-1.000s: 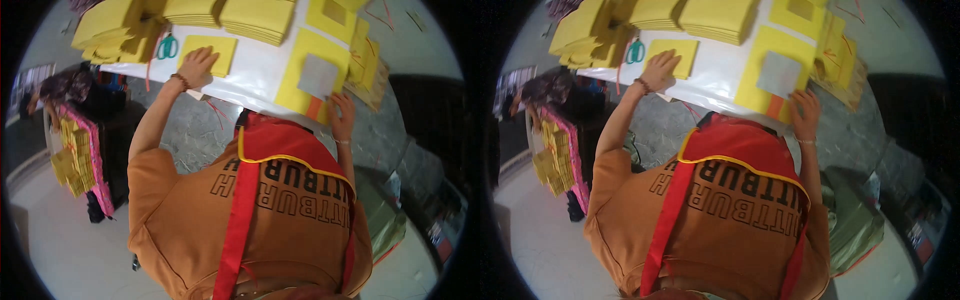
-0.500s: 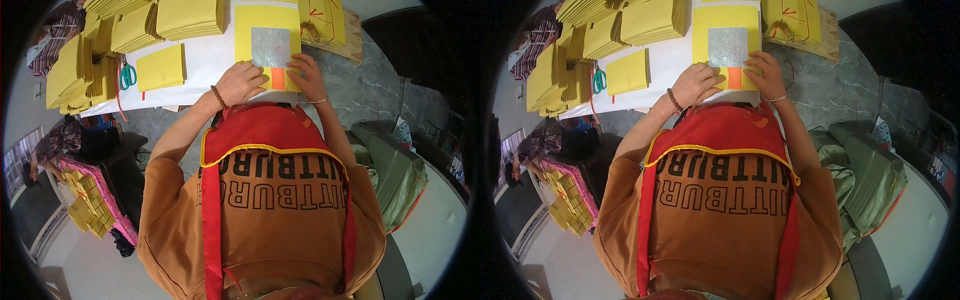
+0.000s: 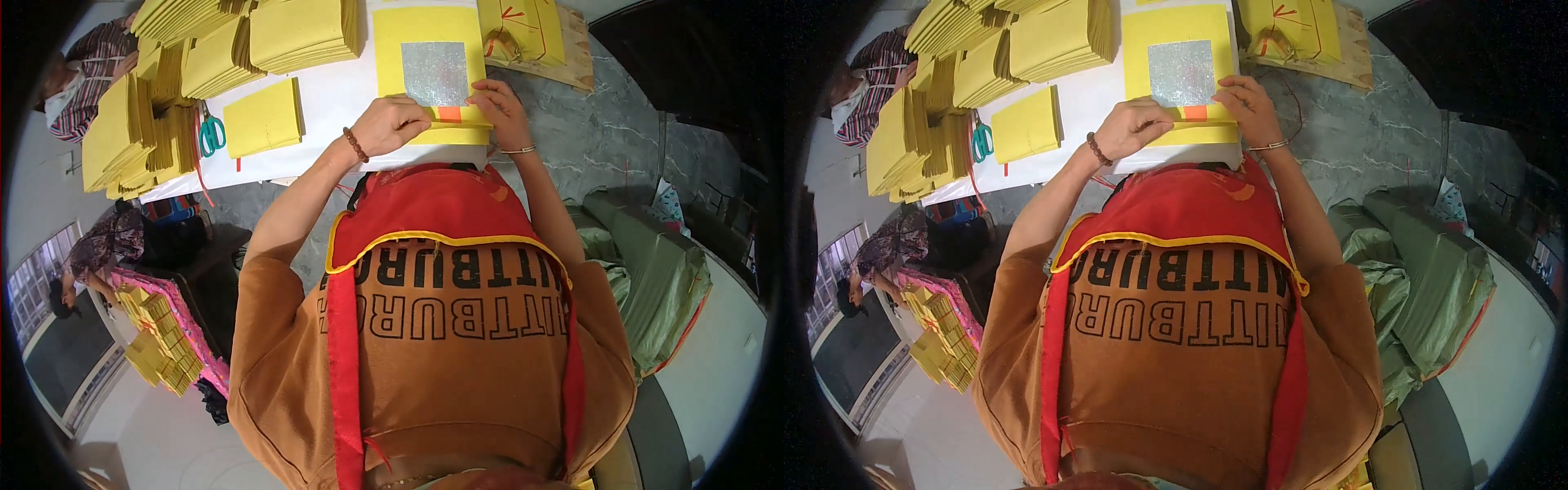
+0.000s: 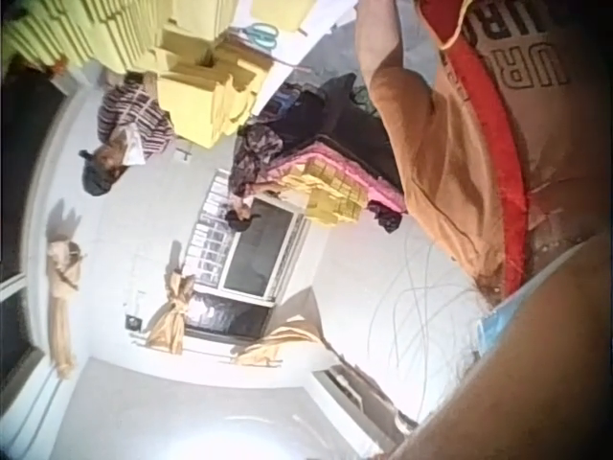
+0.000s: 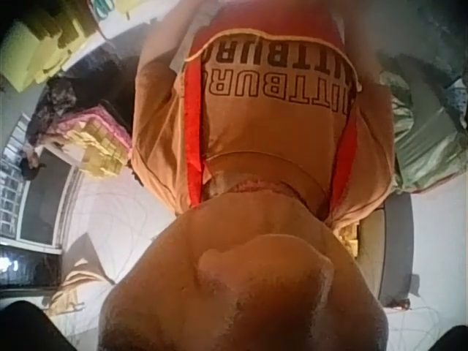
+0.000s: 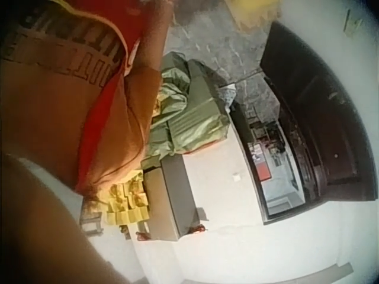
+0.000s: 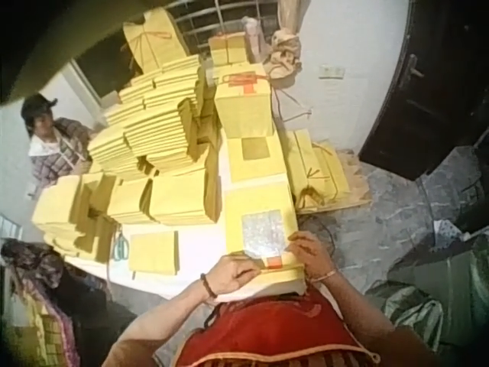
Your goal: Folding and stacking sheets of yellow ritual paper at a workspace table.
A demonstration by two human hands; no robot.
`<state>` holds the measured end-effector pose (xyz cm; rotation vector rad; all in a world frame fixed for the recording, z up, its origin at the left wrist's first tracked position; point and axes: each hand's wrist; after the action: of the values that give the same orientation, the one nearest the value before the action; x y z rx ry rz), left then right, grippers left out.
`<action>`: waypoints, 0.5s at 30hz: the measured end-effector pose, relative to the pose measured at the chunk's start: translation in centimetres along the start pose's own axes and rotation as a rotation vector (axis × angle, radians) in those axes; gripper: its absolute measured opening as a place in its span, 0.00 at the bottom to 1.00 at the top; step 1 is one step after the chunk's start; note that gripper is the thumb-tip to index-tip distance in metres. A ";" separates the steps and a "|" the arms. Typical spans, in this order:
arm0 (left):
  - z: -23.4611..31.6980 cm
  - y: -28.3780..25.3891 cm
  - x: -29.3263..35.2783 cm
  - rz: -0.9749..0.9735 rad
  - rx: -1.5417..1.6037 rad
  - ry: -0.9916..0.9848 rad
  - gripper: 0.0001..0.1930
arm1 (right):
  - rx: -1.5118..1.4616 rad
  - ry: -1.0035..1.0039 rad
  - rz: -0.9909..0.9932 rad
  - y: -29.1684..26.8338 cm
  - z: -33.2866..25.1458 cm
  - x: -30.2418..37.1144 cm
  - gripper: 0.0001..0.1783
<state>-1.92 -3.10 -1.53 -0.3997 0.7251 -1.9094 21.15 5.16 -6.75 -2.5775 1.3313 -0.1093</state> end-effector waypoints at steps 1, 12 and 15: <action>0.0 -0.1 0.0 0.001 -0.001 0.000 0.06 | 0.000 -0.001 0.000 0.0 -0.1 0.0 0.10; 0.0 -0.8 -1.0 -0.134 0.167 -0.278 0.07 | -0.192 0.009 -0.059 -0.8 0.3 -0.1 0.17; -0.3 -0.6 -1.1 -0.074 0.211 -0.238 0.07 | -0.146 -0.029 -0.110 -1.5 0.9 -0.4 0.11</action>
<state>-2.10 -1.84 -1.33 -0.5154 0.3532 -1.9436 22.27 6.44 -7.30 -2.7627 1.2294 0.0067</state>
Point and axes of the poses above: each hand's wrist, its own x-axis away from the middle knuckle, its own y-axis out of the palm, z = x × y, and after that the axes turned 5 degrees about -z, right-handed
